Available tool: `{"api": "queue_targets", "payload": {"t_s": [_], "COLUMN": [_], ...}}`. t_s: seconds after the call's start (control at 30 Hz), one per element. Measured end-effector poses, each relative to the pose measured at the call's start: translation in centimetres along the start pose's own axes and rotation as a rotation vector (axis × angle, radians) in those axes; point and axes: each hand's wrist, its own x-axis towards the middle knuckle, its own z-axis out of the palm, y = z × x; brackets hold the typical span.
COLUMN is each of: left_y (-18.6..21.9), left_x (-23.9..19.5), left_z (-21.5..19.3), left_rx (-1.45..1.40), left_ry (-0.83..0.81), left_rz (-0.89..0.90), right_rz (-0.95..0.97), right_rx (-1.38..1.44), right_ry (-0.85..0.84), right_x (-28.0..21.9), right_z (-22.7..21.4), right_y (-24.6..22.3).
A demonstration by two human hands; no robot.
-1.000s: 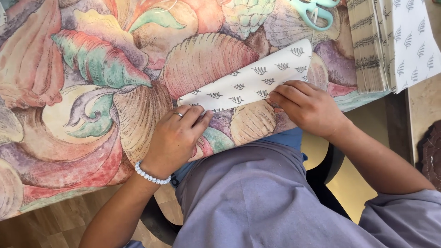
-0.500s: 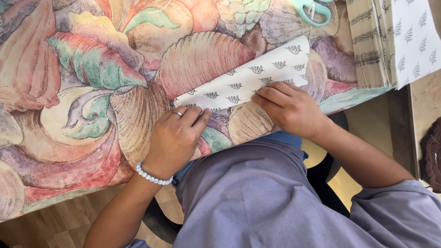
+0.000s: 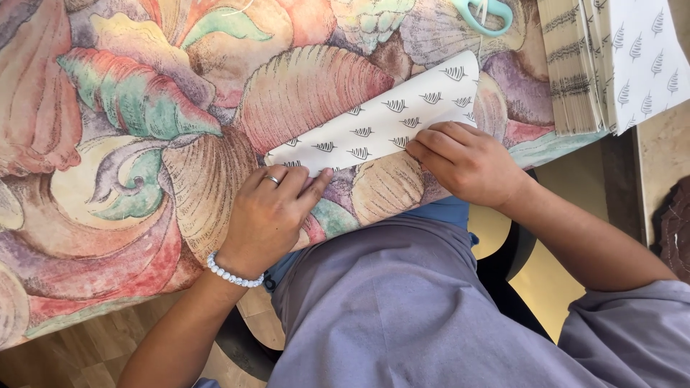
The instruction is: Folding printed paper sheets into triangular shapes and stacking them on a table.
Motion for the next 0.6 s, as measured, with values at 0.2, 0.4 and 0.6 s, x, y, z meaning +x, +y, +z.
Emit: {"api": "queue_targets", "payload": {"t_s": [0.2, 0.4, 0.6], "left_y": [-0.3, 0.0, 0.4], "left_x": [-0.6, -0.9, -0.5], "left_z": [0.9, 1.2, 0.6], "left_rx": [-0.023, -0.058, -0.114], "left_ry": [-0.013, -0.008, -0.037], "left_rz": [-0.066, -0.116, -0.169], "right_rz": [0.023, 0.024, 0.089], "right_rx": [-0.006, -0.043, 0.070], "right_ry": [0.000, -0.034, -0.055], "right_x": [-0.2, -1.6, -1.0], "right_z": [-0.5, -0.6, -1.0], "right_y": [0.4, 0.9, 1.0]}}
